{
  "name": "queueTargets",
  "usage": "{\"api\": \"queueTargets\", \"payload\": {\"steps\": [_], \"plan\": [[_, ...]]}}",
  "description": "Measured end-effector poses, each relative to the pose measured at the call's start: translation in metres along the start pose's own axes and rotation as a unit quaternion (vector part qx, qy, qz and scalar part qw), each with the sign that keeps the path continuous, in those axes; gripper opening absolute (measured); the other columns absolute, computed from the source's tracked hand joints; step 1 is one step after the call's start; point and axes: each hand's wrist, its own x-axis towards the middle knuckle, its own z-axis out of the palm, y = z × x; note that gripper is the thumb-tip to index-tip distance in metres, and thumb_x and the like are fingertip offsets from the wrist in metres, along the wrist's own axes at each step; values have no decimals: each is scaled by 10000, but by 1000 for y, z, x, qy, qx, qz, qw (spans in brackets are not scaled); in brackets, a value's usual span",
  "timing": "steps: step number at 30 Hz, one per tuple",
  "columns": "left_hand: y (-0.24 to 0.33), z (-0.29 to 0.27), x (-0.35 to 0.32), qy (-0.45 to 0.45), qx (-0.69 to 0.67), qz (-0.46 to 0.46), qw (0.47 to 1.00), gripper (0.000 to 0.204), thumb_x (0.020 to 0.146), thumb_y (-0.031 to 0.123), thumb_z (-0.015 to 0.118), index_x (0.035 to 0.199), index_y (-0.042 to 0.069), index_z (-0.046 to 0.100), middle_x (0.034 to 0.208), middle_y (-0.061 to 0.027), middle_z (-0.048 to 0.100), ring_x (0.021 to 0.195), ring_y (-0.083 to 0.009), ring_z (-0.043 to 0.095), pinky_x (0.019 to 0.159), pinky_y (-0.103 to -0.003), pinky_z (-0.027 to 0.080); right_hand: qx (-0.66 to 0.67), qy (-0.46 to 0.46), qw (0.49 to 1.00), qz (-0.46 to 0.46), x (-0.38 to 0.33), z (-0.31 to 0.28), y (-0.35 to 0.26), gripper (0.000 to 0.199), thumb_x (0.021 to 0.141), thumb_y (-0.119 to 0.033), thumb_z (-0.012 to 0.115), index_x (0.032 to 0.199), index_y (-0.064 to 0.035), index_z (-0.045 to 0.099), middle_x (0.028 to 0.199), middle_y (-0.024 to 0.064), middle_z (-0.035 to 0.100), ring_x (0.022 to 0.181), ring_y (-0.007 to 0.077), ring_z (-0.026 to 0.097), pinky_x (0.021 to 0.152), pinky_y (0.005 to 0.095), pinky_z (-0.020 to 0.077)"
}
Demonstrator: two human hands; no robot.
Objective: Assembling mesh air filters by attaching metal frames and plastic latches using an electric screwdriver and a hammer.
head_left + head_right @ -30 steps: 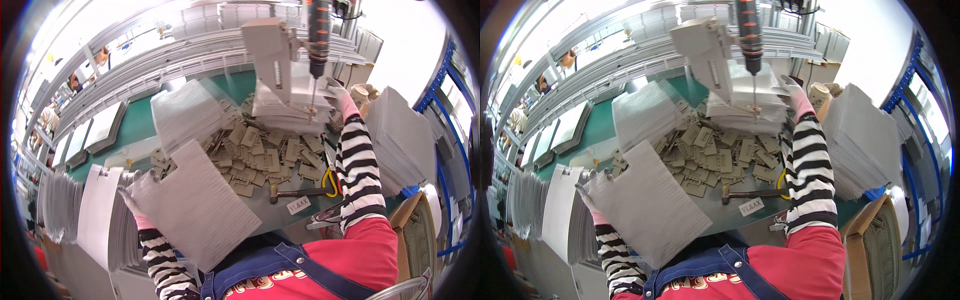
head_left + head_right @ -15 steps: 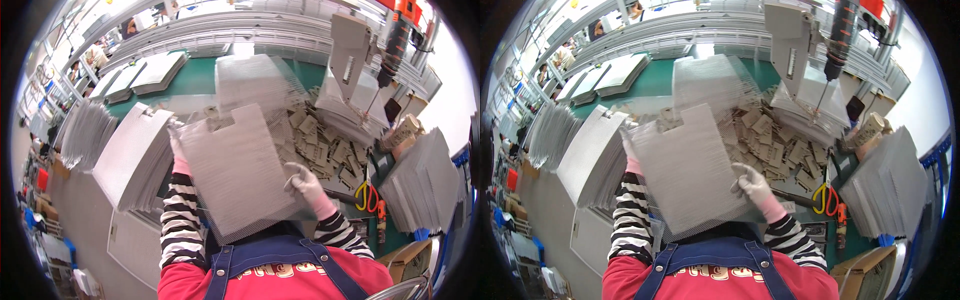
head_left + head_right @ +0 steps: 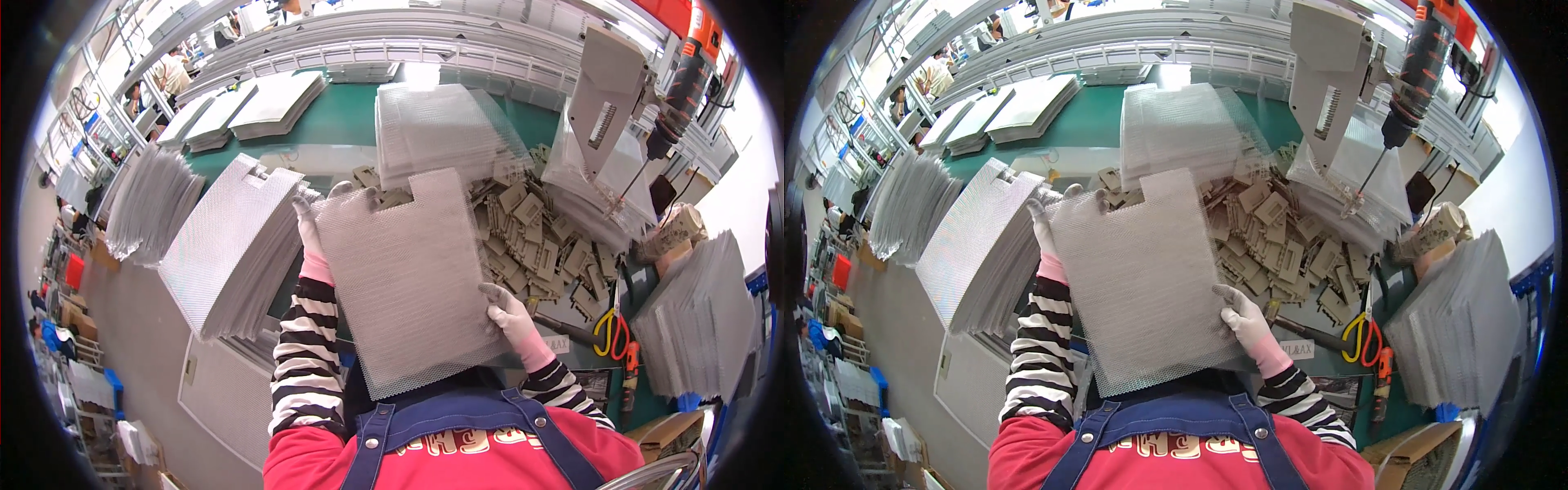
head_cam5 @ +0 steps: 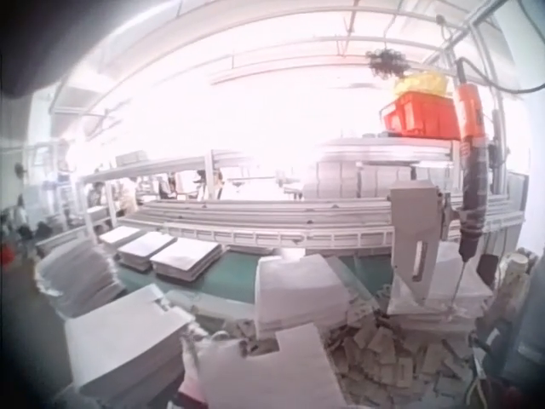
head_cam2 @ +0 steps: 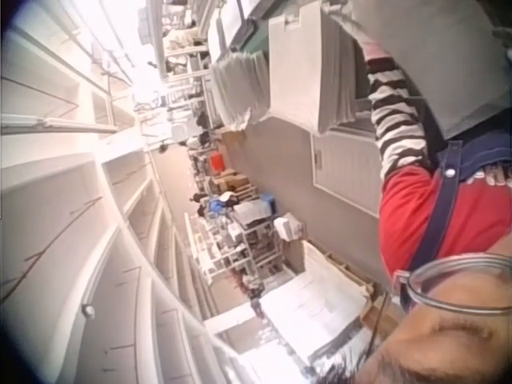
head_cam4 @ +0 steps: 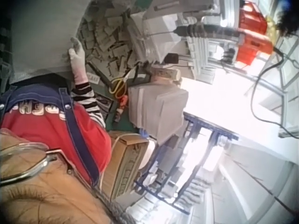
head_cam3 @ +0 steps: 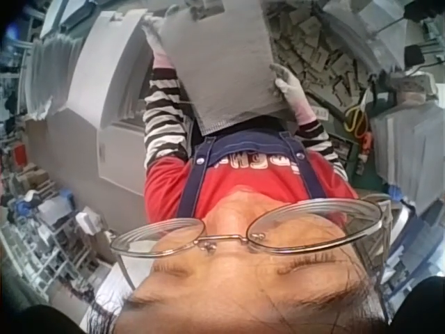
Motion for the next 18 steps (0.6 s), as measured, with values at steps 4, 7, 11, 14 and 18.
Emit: {"api": "queueTargets", "payload": {"steps": [4,7,11,14,18], "plan": [[-14,2,27,197,100,120,968,765,783,708,476,1159,42,503,1174,-193,525,1077,-312,508,916,-455,441,-99,59,993,-40,-4,-11,1,488,827,-43,459,1307,24,404,1180,104,536,1003,141,551,868,275,444],[-63,-21,85,87,114,72,987,649,860,629,441,1180,68,501,1198,-125,526,1120,-294,485,964,-446,406,-69,66,995,-34,-3,-10,-1,547,827,-95,497,1343,12,350,1144,107,563,895,160,586,771,282,481],[-193,65,163,-82,44,-81,992,637,865,622,436,1180,72,501,1198,-122,526,1119,-294,485,966,-448,404,-443,242,812,-292,-50,-63,-60,502,803,-216,586,1259,-43,468,1071,185,580,992,328,567,869,408,452],[-259,117,178,-166,-9,-145,975,629,869,617,432,1180,76,502,1198,-120,525,1119,-294,485,967,-449,402,-583,505,602,-207,-149,-140,-175,451,725,-287,626,1094,-31,579,1058,185,589,992,349,566,863,417,460],[-282,134,157,-195,-34,-175,964,617,874,611,427,1181,80,502,1198,-117,525,1118,-294,485,969,-450,400,-526,659,512,161,-320,-264,-218,856,737,-589,587,1362,-46,370,1330,220,448,1273,308,400,1058,408,311]]}}
